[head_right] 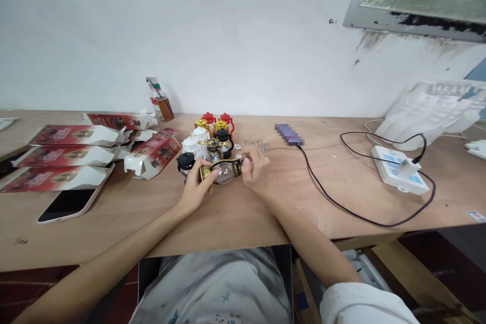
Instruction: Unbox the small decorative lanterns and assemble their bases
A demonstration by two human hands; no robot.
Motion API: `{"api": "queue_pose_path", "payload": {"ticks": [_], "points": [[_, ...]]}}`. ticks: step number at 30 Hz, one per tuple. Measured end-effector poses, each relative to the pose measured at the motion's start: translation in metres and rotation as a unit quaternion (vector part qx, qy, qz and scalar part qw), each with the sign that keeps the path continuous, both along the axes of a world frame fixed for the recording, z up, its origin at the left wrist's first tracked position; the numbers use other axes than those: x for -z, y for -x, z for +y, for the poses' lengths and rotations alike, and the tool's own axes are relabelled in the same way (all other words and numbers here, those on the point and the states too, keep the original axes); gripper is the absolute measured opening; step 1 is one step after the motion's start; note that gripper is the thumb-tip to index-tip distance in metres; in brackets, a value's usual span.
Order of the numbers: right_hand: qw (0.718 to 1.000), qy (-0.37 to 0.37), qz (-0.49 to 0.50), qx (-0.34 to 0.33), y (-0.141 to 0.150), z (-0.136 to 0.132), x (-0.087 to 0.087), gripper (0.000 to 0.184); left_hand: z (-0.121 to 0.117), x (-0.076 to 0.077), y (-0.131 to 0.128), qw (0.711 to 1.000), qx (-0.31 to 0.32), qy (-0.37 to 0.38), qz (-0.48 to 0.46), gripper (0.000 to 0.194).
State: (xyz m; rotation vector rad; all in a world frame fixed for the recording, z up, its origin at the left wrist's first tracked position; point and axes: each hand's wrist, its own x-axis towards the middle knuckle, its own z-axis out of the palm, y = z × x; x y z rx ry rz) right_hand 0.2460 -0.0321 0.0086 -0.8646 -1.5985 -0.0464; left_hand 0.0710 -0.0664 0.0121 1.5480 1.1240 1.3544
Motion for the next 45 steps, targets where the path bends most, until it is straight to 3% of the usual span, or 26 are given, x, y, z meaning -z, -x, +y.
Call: {"api": "queue_pose_path", "payload": {"ticks": [2, 5, 7, 14, 18, 20, 24, 26, 29, 32, 36, 41, 45], "points": [[0.993, 0.077, 0.092, -0.006, -0.002, 0.007, -0.001, 0.042, 0.001, 0.0, 0.0, 1.0, 0.022, -0.003, 0.0, 0.031], [0.953, 0.192, 0.232, -0.019, -0.004, 0.02, -0.002, 0.05, 0.0, -0.003, -0.002, 0.999, 0.034, 0.001, -0.017, 0.034], [0.935, 0.23, 0.27, -0.027, -0.004, 0.025, -0.002, 0.053, 0.0, -0.004, -0.003, 0.999, 0.036, 0.003, -0.023, 0.034], [0.983, 0.165, 0.083, -0.003, -0.002, 0.017, 0.004, 0.056, 0.003, 0.001, -0.003, 0.999, 0.02, -0.021, -0.016, 0.029], [0.977, 0.183, 0.11, -0.018, -0.001, 0.017, 0.004, 0.058, 0.002, 0.001, -0.003, 0.999, -0.001, -0.043, 0.0, 0.028], [0.958, 0.215, 0.185, -0.035, -0.001, 0.022, 0.002, 0.058, 0.001, 0.0, -0.002, 0.998, -0.008, -0.058, 0.015, 0.028], [0.891, 0.275, 0.358, -0.055, -0.012, 0.042, 0.003, 0.056, -0.002, 0.0, -0.001, 0.992, 0.0, -0.117, 0.043, 0.027], [0.869, 0.283, 0.404, -0.022, -0.025, 0.056, 0.009, 0.055, -0.003, 0.002, -0.001, 0.986, 0.016, -0.154, 0.052, 0.031], [0.852, 0.256, 0.444, 0.108, -0.051, 0.076, 0.024, 0.051, -0.004, 0.004, -0.001, 0.981, 0.044, -0.178, 0.067, 0.038], [0.842, 0.23, 0.458, 0.167, -0.078, 0.092, 0.036, 0.042, -0.006, 0.005, -0.001, 0.976, 0.062, -0.185, 0.094, 0.042], [0.852, 0.2, 0.445, 0.189, -0.098, 0.102, 0.042, 0.038, -0.006, 0.005, -0.001, 0.965, 0.051, -0.218, 0.136, 0.041], [0.899, 0.195, 0.365, 0.142, -0.097, 0.106, 0.041, 0.036, -0.004, 0.002, -0.002, 0.94, 0.014, -0.287, 0.182, 0.034], [0.931, 0.215, 0.272, 0.116, -0.089, 0.108, 0.04, 0.039, -0.003, 0.003, -0.001, 0.928, 0.0, -0.306, 0.212, 0.044]]}}
